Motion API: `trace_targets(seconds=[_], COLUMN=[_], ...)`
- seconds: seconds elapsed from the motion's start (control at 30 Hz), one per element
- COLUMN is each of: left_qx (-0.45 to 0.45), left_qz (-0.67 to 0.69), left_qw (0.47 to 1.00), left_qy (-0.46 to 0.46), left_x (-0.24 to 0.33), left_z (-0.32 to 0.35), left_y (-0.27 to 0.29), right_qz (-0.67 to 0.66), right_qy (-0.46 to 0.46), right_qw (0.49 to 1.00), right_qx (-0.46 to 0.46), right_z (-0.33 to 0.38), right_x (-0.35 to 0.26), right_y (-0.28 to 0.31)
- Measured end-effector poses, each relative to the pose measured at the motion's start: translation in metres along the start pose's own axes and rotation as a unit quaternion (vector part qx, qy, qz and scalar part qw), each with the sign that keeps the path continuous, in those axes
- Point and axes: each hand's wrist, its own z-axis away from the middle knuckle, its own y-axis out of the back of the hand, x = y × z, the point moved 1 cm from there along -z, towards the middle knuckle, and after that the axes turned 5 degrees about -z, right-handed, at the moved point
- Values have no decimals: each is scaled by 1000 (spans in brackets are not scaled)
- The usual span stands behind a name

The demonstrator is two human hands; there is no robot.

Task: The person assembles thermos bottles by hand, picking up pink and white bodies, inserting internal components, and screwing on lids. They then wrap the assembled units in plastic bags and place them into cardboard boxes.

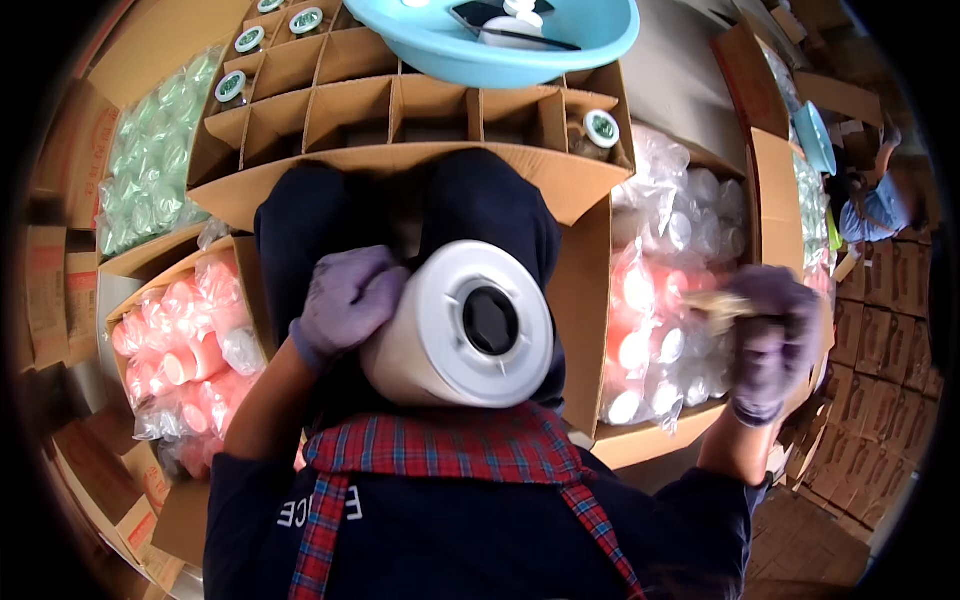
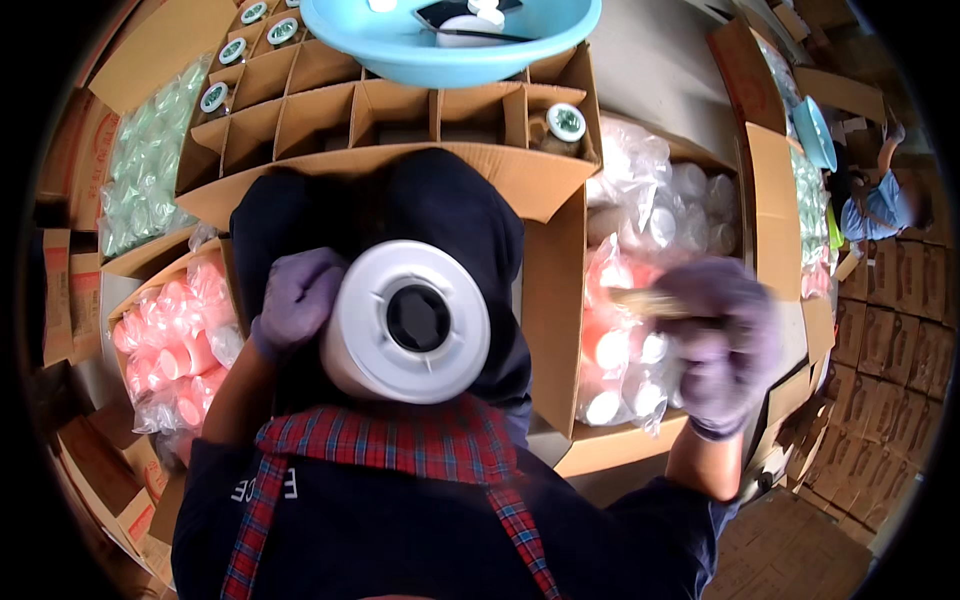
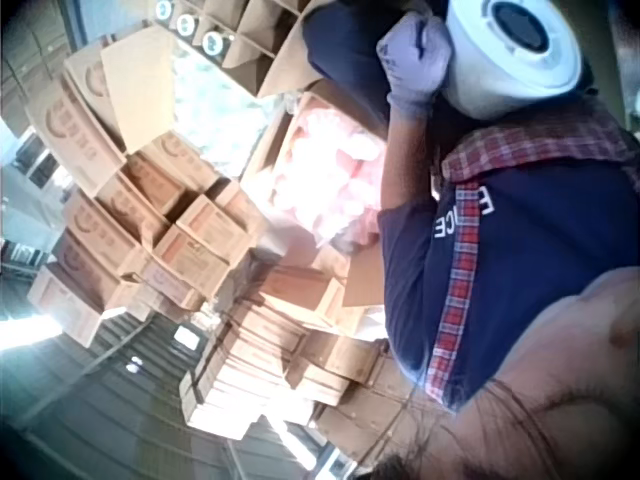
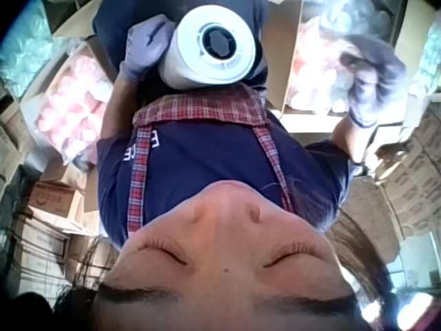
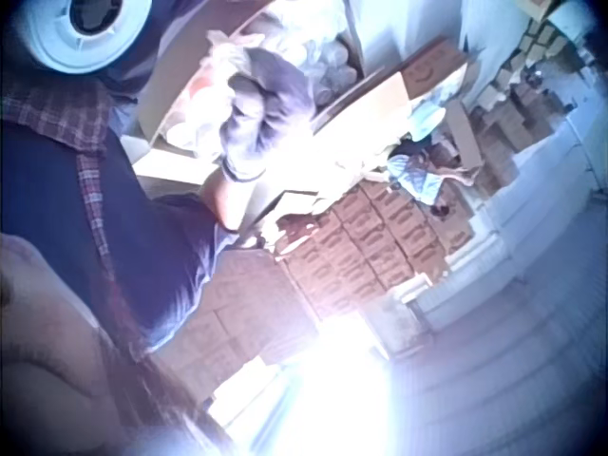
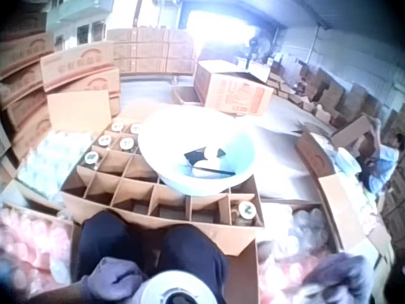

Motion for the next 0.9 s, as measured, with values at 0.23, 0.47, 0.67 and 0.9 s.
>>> trace_targets(seconds=[0.23,0.47,0.67,0.9], left_qx=[-212,-387,-311,-115], left_qz=[91,91,65,-74], left_qw=[967,913,940,968], left_qy=[-109,-88,-125,-211], left_x=[0,9,9,26], left_z=[-43,-66,-52,-10], left_y=[-19,-36,-41,-30], right_qz=[93,124,155,138], right_qy=[240,284,265,215], right_qw=[935,906,916,934], right_qx=[-243,-289,-259,-250], right_z=[9,7,15,31], right_x=[-7,-22,-13,-16], right_y=[-97,-97,-108,-112])
